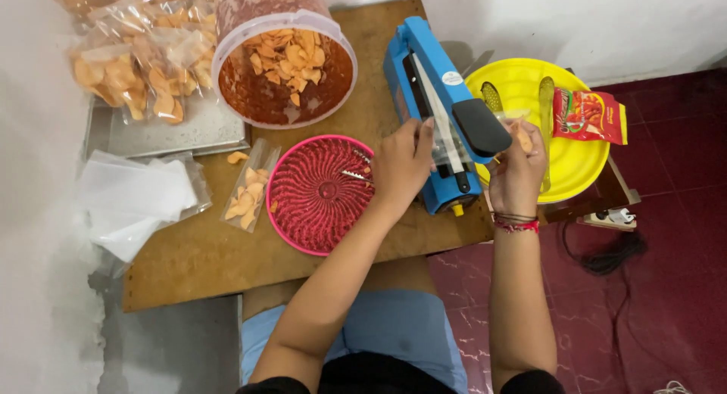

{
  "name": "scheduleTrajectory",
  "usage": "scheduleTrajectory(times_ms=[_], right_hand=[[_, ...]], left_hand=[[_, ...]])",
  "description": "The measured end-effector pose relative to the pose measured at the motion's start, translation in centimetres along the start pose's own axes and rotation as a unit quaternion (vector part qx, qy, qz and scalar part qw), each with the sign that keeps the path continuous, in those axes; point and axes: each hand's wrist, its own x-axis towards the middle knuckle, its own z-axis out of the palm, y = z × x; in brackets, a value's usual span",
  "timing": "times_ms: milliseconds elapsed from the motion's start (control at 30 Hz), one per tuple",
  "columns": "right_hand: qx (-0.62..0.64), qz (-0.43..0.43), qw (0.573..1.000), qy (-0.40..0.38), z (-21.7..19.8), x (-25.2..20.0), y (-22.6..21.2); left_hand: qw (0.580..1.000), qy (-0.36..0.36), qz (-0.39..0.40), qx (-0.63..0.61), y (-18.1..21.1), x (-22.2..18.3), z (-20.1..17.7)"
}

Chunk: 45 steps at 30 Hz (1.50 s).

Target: The person is manually packing chips from a large container into small plastic bags using tongs and then sealing the bags with a heat sealer.

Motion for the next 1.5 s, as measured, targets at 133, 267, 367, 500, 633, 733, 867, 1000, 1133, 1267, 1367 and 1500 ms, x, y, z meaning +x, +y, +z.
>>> scheduleTrajectory(times_ms=[133, 267, 367, 500, 633, 733, 867, 1000, 1133, 1267, 1367, 1500], right_hand=[[-0.003, -0.016, 1.0, -0.003, 0.2, 2.6, 1.7], [0.035, -0.035, 0.999, 0.007, 2.8, 3.0, 1.1], [0.052, -0.03, 0.998, 0.01, 4.2, 2.9, 0.2], [0.012, -0.025, 1.0, 0.012, 4.5, 3.4, 0.0], [0.006, -0.021, 1.0, 0.01, 4.3, 3.8, 0.5], [0.0, -0.016, 1.0, 0.01, 4.0, 3.9, 0.7], [-0.008, -0.013, 1.0, 0.01, 4.0, 4.4, 1.0], [-0.013, -0.012, 1.0, 0.008, 4.0, 4.7, 1.1], [-0.018, -0.007, 1.0, 0.008, 3.7, 4.4, 1.5], [-0.025, 0.0, 1.0, 0.005, 3.6, 4.3, 1.7], [-0.032, 0.003, 0.999, 0.007, 3.3, 4.1, 1.9], [-0.037, 0.004, 0.999, 0.008, 3.3, 4.0, 1.8]], left_hand=[[0.999, 0.029, -0.004, 0.017, -1.0, 1.0, 0.2], [0.997, 0.071, 0.004, 0.025, -1.3, 2.3, 1.0], [0.996, 0.083, 0.006, 0.01, -1.7, 3.2, 2.0], [0.994, 0.104, 0.022, -0.007, -2.0, 3.5, 2.4], [0.992, 0.113, 0.041, -0.03, -2.3, 4.0, 2.5], [0.993, 0.107, 0.033, -0.03, -2.8, 4.5, 3.1], [0.993, 0.106, 0.034, -0.037, -3.0, 4.8, 3.1], [0.992, 0.106, 0.045, -0.052, -2.8, 4.7, 2.6], [0.992, 0.099, 0.053, -0.055, -3.5, 5.0, 2.4], [0.991, 0.098, 0.045, -0.075, -4.6, 5.6, 3.2], [0.991, 0.096, 0.042, -0.085, -5.1, 5.6, 3.5], [0.988, 0.102, 0.06, -0.097, -5.3, 5.4, 3.4]])
